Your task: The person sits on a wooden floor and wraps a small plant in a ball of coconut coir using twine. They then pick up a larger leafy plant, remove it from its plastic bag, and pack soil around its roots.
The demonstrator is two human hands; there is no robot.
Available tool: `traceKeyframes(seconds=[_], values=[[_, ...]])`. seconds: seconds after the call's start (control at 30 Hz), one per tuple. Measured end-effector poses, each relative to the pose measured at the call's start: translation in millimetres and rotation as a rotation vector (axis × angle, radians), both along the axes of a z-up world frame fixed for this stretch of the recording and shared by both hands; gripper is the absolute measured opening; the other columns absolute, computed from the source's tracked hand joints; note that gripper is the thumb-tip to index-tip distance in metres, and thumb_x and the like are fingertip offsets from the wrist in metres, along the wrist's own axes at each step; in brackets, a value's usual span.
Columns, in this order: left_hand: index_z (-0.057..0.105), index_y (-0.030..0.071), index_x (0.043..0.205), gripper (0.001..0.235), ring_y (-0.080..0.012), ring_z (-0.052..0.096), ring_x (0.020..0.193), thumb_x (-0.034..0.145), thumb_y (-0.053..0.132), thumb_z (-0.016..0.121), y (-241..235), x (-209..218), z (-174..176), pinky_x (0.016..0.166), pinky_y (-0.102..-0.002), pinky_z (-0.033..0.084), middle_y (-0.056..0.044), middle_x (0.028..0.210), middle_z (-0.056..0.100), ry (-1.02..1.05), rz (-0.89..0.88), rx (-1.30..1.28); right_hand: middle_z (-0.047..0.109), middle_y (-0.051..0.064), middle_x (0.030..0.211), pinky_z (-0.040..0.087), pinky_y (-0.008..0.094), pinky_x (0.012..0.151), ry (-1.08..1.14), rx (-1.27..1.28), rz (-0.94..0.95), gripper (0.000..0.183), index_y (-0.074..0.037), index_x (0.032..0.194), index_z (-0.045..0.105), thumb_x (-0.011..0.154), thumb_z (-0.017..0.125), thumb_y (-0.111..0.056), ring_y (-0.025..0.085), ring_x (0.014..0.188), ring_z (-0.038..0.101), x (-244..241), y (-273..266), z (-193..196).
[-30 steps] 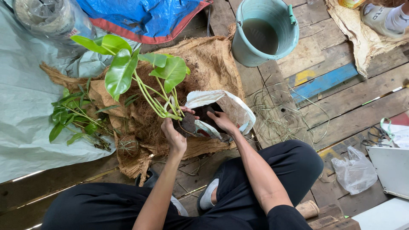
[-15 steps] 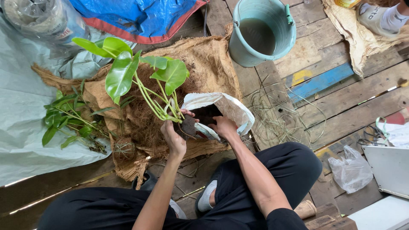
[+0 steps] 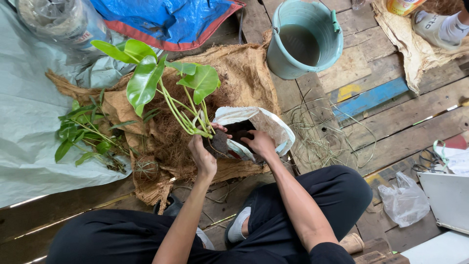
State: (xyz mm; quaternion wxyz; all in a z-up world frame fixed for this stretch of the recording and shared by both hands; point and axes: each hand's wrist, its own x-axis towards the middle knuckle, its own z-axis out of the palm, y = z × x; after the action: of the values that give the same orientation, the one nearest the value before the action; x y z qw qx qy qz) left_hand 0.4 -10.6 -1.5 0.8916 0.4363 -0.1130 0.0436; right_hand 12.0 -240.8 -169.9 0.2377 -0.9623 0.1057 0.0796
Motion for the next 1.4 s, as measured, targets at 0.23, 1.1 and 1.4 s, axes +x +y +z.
traceKeyframes(seconds=[0.23, 1.1, 1.4], values=[[0.057, -0.005, 0.115, 0.053, -0.0308, 0.071, 0.097, 0.112, 0.038, 0.026, 3, -2, 10, 0.082, -0.049, 0.067, -0.021, 0.105, 0.065, 0.002, -0.048, -0.020, 0.077, 0.018, 0.092, 0.057, 0.035, 0.068, 0.248, 0.664, -0.317, 0.071, 0.000, 0.129, 0.068, 0.082, 0.076, -0.052, 0.025, 0.077, 0.073, 2, -3, 23], [0.058, -0.006, 0.112, 0.055, -0.0302, 0.072, 0.094, 0.112, 0.039, 0.026, 2, 2, 6, 0.079, -0.050, 0.068, -0.021, 0.102, 0.067, 0.059, -0.043, -0.003, 0.061, 0.012, 0.142, 0.049, 0.042, 0.107, 0.337, 1.454, -0.504, 0.061, -0.009, 0.146, 0.052, 0.096, 0.062, -0.043, 0.026, 0.123, 0.061, 4, 0, 28], [0.058, -0.005, 0.112, 0.054, -0.0291, 0.072, 0.093, 0.113, 0.039, 0.026, 3, 7, 2, 0.078, -0.050, 0.067, -0.020, 0.100, 0.067, 0.064, -0.046, -0.038, 0.059, 0.013, 0.142, 0.055, 0.043, 0.101, 0.370, 1.529, -0.521, 0.059, -0.018, 0.148, 0.044, 0.099, 0.040, -0.051, 0.024, 0.122, 0.063, 5, 0, 27]])
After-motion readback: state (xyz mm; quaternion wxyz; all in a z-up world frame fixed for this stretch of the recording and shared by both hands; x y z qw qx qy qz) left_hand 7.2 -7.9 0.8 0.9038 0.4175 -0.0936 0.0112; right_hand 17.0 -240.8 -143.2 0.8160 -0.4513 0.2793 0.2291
